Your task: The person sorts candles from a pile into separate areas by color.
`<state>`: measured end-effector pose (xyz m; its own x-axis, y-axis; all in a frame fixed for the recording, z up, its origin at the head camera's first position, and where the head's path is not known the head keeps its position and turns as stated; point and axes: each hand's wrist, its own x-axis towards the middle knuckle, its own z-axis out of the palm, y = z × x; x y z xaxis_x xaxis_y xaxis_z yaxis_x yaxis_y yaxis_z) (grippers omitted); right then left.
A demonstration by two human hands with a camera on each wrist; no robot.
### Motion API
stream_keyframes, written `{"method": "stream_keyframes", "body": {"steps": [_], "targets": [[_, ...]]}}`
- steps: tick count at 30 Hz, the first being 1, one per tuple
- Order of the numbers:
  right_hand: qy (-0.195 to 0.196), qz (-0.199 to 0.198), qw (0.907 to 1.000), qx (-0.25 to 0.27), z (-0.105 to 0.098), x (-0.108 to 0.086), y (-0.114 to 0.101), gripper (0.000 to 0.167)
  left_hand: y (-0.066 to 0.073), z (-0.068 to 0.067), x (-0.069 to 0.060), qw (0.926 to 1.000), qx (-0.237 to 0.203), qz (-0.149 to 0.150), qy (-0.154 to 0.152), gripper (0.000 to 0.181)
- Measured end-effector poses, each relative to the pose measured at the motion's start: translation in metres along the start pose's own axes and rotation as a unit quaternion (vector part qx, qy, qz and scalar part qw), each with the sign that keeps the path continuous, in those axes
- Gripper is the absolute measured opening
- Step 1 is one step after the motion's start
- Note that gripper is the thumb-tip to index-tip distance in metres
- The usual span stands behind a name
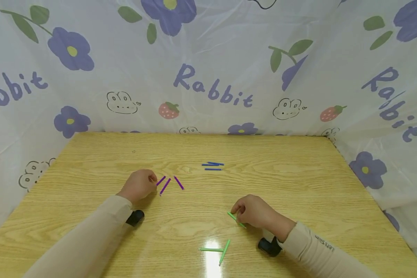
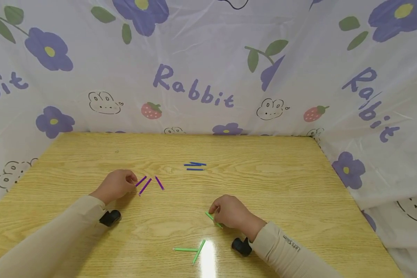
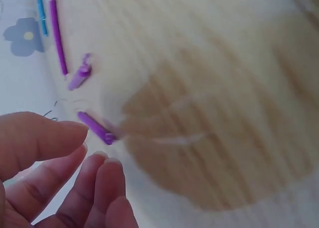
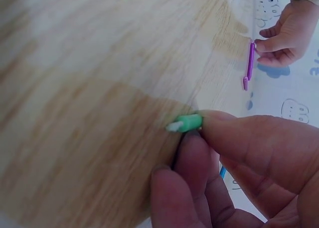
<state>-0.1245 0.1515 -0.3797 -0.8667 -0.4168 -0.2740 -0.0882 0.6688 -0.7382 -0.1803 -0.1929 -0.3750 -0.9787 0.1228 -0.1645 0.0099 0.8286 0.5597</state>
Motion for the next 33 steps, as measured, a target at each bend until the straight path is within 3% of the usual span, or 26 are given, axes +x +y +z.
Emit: {"method": "stream_keyframes", "body": {"steps": [8, 14, 24, 33], "targets": [[0.0, -0.002, 1.0, -0.001, 0.001, 0.0, 0.0, 0.017, 0.009, -0.005, -0.004, 0.9996, -0.024, 0.002, 0.013, 0.029], [0.003, -0.002, 1.0, -0.006, 0.001, 0.0, 0.0, 0.017, 0.017, -0.004, -0.007, 0.997, -0.058, 0.031, 0.04, 0.033], [0.004, 0.001, 0.9999, -0.016, 0.0, 0.0, -0.001, 0.017, 0.041, 0.003, -0.023, 0.9871, -0.121, 0.072, 0.077, 0.035], [0.012, 0.003, 0.9995, -0.03, 0.002, 0.0, -0.001, 0.019, 0.063, 0.021, -0.042, 0.9804, -0.154, 0.109, 0.056, 0.031]]}}
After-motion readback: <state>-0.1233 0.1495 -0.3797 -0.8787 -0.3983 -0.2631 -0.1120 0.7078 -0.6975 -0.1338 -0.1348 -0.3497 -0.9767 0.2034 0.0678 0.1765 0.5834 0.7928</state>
